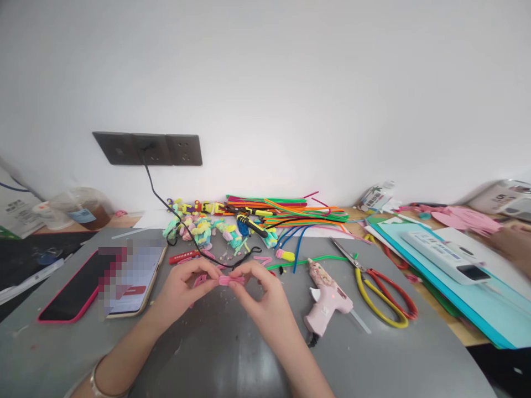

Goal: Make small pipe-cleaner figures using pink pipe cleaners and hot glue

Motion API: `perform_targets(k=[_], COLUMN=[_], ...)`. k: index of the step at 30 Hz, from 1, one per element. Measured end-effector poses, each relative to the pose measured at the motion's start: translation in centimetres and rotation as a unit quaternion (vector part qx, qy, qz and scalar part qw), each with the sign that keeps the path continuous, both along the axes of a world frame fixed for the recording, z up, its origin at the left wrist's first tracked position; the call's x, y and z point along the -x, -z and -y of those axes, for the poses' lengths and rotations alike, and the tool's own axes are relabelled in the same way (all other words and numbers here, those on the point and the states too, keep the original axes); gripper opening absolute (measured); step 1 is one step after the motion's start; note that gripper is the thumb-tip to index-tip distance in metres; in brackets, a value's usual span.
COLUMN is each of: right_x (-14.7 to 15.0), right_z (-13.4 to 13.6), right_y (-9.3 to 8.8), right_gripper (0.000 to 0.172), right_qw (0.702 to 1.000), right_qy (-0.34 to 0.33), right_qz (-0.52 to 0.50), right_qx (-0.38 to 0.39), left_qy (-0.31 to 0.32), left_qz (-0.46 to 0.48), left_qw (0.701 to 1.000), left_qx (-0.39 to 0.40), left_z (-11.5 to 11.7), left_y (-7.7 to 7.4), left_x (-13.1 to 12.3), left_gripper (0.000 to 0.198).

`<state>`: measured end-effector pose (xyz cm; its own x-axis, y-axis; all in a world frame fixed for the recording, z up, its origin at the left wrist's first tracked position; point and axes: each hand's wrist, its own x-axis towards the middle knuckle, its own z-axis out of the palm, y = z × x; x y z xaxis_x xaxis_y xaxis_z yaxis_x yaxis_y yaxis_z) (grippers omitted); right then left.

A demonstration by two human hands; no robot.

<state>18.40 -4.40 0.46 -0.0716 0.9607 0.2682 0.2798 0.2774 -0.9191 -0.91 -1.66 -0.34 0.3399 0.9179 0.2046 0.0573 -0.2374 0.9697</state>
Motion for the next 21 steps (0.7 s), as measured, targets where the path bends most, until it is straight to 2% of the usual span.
perform_targets(k=[2, 6, 11, 13, 16, 21], right_x=[0.1, 0.3, 0.5, 0.4, -0.2, -1.4], right_z=[0.0, -0.1, -0.1, -0.1, 0.0, 0.0], right_y=[-0.2, -0.1, 0.1, 0.1, 0.2, 0.4], right_gripper=[0.008, 0.005, 0.005, 0.003, 0.011, 0.013], right_qw=[1.0, 0.999, 0.997, 0.997, 0.998, 0.996], right_qy=[0.0, 0.002, -0.007, -0.013, -0.001, 0.02], right_qz=[0.012, 0.029, 0.056, 0.053, 0.045, 0.066], right_qx=[-0.006, -0.032, -0.059, -0.05, -0.04, -0.054], left_qy=[0.002, 0.014, -0.001, -0.024, -0.052, -0.061], left_qz=[0.011, 0.042, -0.004, -0.015, -0.02, -0.017], left_qw=[1.0, 0.998, 0.999, 0.999, 0.998, 0.998], left_qx=[0.012, 0.034, 0.033, 0.028, 0.017, 0.027], left_z=[0.1, 0.2, 0.1, 0.0, 0.0, -0.1], left_y=[0.1, 0.3, 0.1, 0.1, 0.1, 0.2], left_x=[0.0, -0.2, -0.4, -0.4, -0.2, -0.1], left_gripper=[0.003, 0.025, 0.008, 0.008, 0.01, 0.012])
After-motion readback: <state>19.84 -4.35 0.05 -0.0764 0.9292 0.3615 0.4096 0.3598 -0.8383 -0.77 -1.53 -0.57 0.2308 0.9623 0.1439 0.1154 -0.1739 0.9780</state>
